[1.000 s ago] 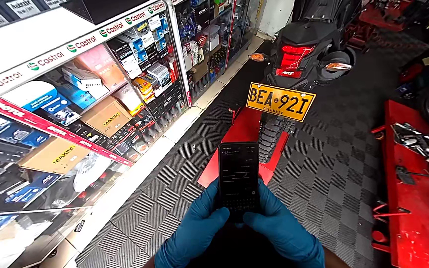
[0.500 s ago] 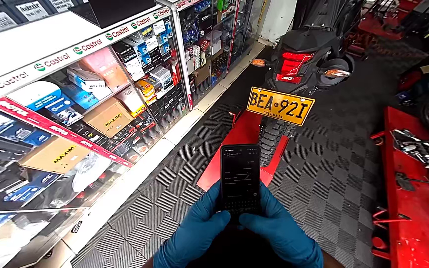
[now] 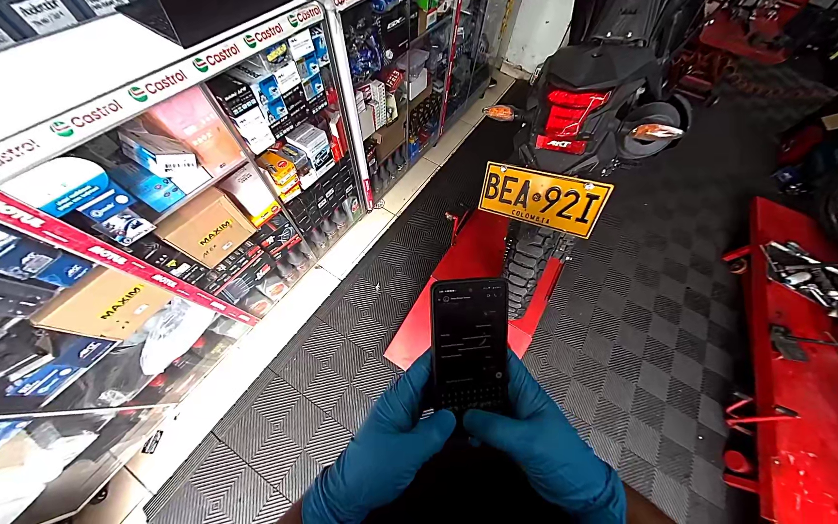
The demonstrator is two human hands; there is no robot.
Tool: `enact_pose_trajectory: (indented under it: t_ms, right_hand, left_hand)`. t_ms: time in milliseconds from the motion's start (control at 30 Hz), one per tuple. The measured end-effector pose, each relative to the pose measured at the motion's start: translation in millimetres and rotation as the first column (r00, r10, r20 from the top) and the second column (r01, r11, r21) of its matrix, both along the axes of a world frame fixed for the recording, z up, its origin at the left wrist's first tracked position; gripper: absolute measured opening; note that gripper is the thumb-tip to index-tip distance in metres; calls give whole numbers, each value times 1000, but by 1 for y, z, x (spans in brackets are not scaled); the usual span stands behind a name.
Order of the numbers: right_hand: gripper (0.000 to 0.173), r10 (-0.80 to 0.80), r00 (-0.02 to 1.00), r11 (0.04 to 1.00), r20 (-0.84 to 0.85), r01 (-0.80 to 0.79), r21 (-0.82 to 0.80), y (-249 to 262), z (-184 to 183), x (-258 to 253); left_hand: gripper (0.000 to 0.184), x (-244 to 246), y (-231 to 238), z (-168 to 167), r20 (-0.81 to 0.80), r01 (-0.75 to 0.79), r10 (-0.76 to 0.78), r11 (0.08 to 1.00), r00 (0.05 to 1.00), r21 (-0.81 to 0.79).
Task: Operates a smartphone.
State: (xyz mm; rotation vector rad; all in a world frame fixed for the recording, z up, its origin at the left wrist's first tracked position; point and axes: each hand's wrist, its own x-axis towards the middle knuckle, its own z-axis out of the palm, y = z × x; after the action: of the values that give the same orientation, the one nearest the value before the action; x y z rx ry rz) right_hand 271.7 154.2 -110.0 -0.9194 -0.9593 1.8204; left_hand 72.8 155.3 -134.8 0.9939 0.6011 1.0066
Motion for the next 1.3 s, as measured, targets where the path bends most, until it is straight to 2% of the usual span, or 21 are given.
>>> enact_pose_trajectory:
  t_ms: [300,633,867,1033,1100,1200,1300]
  right_hand:
    - [59,32,999,998,-13,-32,45,0,-2,0]
    - [56,68,998,997,3,-68,44,3,-2,1]
    - [44,82,995,995,-60,-79,54,6,-4,3]
    - [33,54,998,998,-40,-52,37,7,-6,2]
    - [36,62,998,997,-33,-61,45,6,-5,3]
    - [52,68,998,996,13,-69,54,4,-2,2]
    - [53,59,998,997,15,-60,48,3,-2,2]
  left_hand:
    - [57,1,0,-2,-18,-56,56,998,998,-2]
    - [60,-4,2,-3,6,-50,50,999,999,-3]
    - [59,-2,4,-3,10,-67,67,997,998,-45]
    - [59,-1,4,-3,7,-68,68,997,998,-31]
    - [59,-1,3,-3,0,-71,71,997,997,-40]
    - [59,-2,4,-3,6,-58,58,998,998,-40]
    - [56,-4,5,-5,33,-23,24,999,999,-31]
